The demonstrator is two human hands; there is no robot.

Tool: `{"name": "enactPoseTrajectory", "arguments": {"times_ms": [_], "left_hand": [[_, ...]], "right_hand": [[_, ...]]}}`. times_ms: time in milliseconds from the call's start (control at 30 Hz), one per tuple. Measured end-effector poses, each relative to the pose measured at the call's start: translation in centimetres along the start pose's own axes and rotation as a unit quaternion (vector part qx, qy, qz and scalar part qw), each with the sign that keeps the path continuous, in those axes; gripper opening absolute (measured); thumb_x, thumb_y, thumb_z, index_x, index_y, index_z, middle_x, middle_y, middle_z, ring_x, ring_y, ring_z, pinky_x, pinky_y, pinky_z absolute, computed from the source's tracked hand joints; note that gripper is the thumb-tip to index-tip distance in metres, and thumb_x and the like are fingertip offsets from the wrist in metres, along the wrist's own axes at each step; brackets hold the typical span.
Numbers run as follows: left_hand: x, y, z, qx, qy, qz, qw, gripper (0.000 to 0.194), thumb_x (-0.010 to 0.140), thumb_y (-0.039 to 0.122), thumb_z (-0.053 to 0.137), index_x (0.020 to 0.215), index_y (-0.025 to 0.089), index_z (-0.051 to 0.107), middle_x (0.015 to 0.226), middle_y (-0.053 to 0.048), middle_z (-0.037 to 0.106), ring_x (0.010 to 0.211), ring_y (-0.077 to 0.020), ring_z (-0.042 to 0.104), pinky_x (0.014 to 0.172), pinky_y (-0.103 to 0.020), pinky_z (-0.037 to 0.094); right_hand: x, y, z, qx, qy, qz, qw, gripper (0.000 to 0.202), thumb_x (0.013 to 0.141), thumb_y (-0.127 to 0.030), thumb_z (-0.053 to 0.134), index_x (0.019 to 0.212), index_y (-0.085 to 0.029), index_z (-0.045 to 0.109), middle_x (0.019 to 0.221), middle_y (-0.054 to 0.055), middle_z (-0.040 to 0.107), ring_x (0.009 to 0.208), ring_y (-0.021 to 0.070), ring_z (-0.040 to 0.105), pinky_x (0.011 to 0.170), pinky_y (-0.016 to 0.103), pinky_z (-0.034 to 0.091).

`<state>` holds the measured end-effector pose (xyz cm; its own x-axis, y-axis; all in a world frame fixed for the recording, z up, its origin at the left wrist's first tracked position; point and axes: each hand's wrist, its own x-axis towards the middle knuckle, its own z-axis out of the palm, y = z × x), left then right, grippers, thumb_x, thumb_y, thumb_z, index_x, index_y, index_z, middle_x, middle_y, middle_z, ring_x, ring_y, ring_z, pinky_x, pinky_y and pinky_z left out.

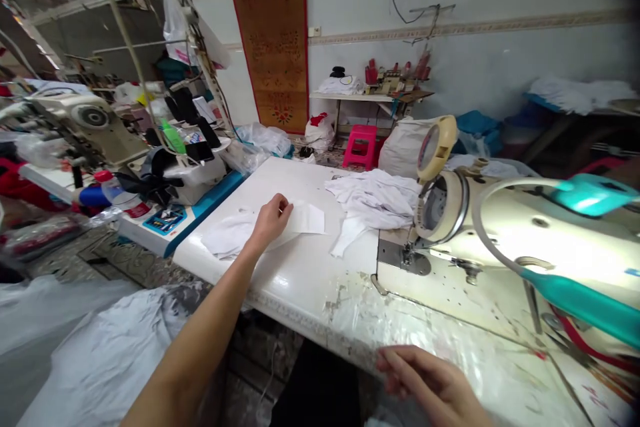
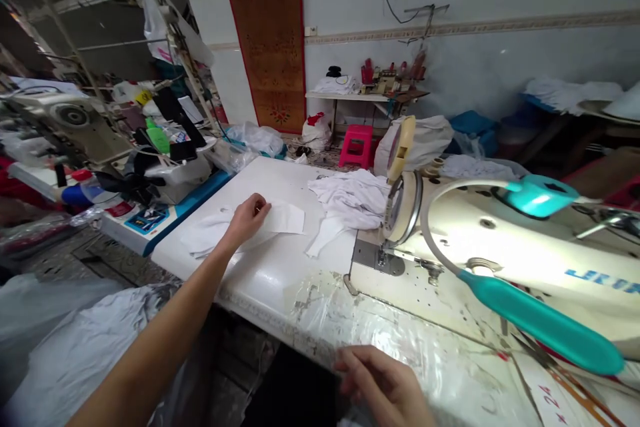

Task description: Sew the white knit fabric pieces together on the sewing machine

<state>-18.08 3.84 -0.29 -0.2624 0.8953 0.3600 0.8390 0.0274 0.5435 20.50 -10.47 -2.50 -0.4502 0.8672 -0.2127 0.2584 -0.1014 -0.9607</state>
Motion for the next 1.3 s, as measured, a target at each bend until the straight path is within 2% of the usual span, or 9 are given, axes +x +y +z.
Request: {"name": "enactPoseTrajectory", "arguments": {"times_ms": [133, 333, 467, 567, 700, 867, 1000, 1167, 1300], "left_hand": [[-3.0, 2.0, 0.2, -0.054, 0.06, 0.028, 0.996, 0.022, 0.104, 0.04, 0.047, 0.097, 0.022, 0.057, 0.081, 0.0, 0.064, 0.068, -0.0155, 0.057, 0.065, -0.026, 0.043], [-7.5, 5.2, 0.3, -0.066, 0.087, 0.081, 0.991, 0.017, 0.103, 0.035, 0.055, 0.095, 0.022, 0.063, 0.079, 0.0, 0.064, 0.068, -0.0151, 0.058, 0.069, -0.027, 0.043], [-12.6, 9.1, 1.3, -0.062, 0.008, 0.196, 0.979, 0.013, 0.106, 0.027, 0.052, 0.098, 0.022, 0.062, 0.083, 0.0, 0.068, 0.072, -0.0143, 0.064, 0.069, -0.025, 0.045], [-16.6, 11.4, 2.5, -0.041, -0.062, 0.302, 0.95, 0.015, 0.105, 0.021, 0.051, 0.095, 0.022, 0.062, 0.079, 0.0, 0.068, 0.067, -0.0142, 0.064, 0.063, -0.025, 0.045], [-18.9, 12.8, 2.8, -0.119, -0.112, 0.318, 0.934, 0.01, 0.102, 0.019, 0.057, 0.098, 0.023, 0.065, 0.077, 0.0, 0.068, 0.065, -0.0132, 0.063, 0.061, -0.025, 0.047], [-17.0, 13.5, 2.1, -0.185, -0.083, 0.178, 0.963, 0.026, 0.101, 0.021, 0.059, 0.126, 0.028, 0.064, 0.111, -0.007, 0.07, 0.103, -0.0201, 0.069, 0.088, -0.033, 0.057], [-15.6, 14.6, 3.1, -0.165, -0.211, 0.225, 0.937, 0.026, 0.095, 0.023, 0.069, 0.121, 0.028, 0.068, 0.13, -0.009, 0.067, 0.124, -0.026, 0.063, 0.105, -0.042, 0.054], [-15.7, 15.8, 5.1, -0.121, -0.197, 0.273, 0.934, 0.022, 0.098, 0.013, 0.055, 0.114, 0.024, 0.066, 0.122, -0.008, 0.071, 0.122, -0.0252, 0.062, 0.106, -0.043, 0.05], [-15.8, 16.8, 5.5, -0.151, -0.275, 0.276, 0.908, 0.021, 0.102, 0.02, 0.055, 0.118, 0.025, 0.067, 0.099, -0.005, 0.072, 0.098, -0.022, 0.065, 0.087, -0.036, 0.052]], "right_hand": [[1.9, -1.7, 3.5, 0.134, -0.055, 0.04, 0.989, 0.05, 0.092, -0.067, 0.067, 0.095, -0.019, 0.081, 0.082, 0.01, 0.076, 0.073, 0.0189, 0.07, 0.068, 0.027, 0.055], [3.8, -3.3, 6.1, 0.306, -0.048, 0.063, 0.949, 0.045, 0.088, -0.06, 0.077, 0.1, -0.016, 0.079, 0.108, 0.013, 0.077, 0.088, 0.0196, 0.073, 0.077, 0.029, 0.055], [4.4, -3.2, 6.7, 0.478, -0.001, 0.099, 0.873, 0.048, 0.086, -0.057, 0.081, 0.113, -0.018, 0.076, 0.116, 0.011, 0.075, 0.106, 0.0221, 0.071, 0.09, 0.031, 0.055], [4.1, -2.6, 6.1, 0.536, 0.031, 0.086, 0.839, 0.038, 0.084, -0.05, 0.085, 0.105, -0.021, 0.074, 0.1, 0.003, 0.074, 0.09, 0.0164, 0.069, 0.081, 0.027, 0.056], [2.2, -1.7, 3.8, 0.491, 0.044, 0.05, 0.869, 0.027, 0.085, -0.037, 0.086, 0.103, -0.022, 0.073, 0.1, 0.002, 0.072, 0.085, 0.0145, 0.064, 0.079, 0.025, 0.053], [-0.3, -0.6, 0.6, 0.389, 0.098, 0.035, 0.915, 0.034, 0.085, -0.043, 0.085, 0.109, -0.024, 0.071, 0.106, 0.003, 0.074, 0.1, 0.0199, 0.066, 0.092, 0.031, 0.052], [-1.7, -0.4, -1.3, 0.341, 0.094, 0.021, 0.935, 0.037, 0.086, -0.047, 0.084, 0.11, -0.022, 0.07, 0.103, 0.005, 0.074, 0.097, 0.019, 0.066, 0.09, 0.03, 0.05], [-3.3, -0.8, -3.6, 0.31, 0.084, 0.021, 0.947, 0.04, 0.083, -0.046, 0.087, 0.106, -0.021, 0.067, 0.096, 0.004, 0.073, 0.085, 0.0166, 0.066, 0.08, 0.028, 0.051], [-3.8, -0.5, -5.4, 0.319, 0.089, 0.027, 0.943, 0.045, 0.079, -0.046, 0.089, 0.107, -0.02, 0.066, 0.092, 0.003, 0.073, 0.08, 0.0159, 0.067, 0.077, 0.029, 0.053]]}}
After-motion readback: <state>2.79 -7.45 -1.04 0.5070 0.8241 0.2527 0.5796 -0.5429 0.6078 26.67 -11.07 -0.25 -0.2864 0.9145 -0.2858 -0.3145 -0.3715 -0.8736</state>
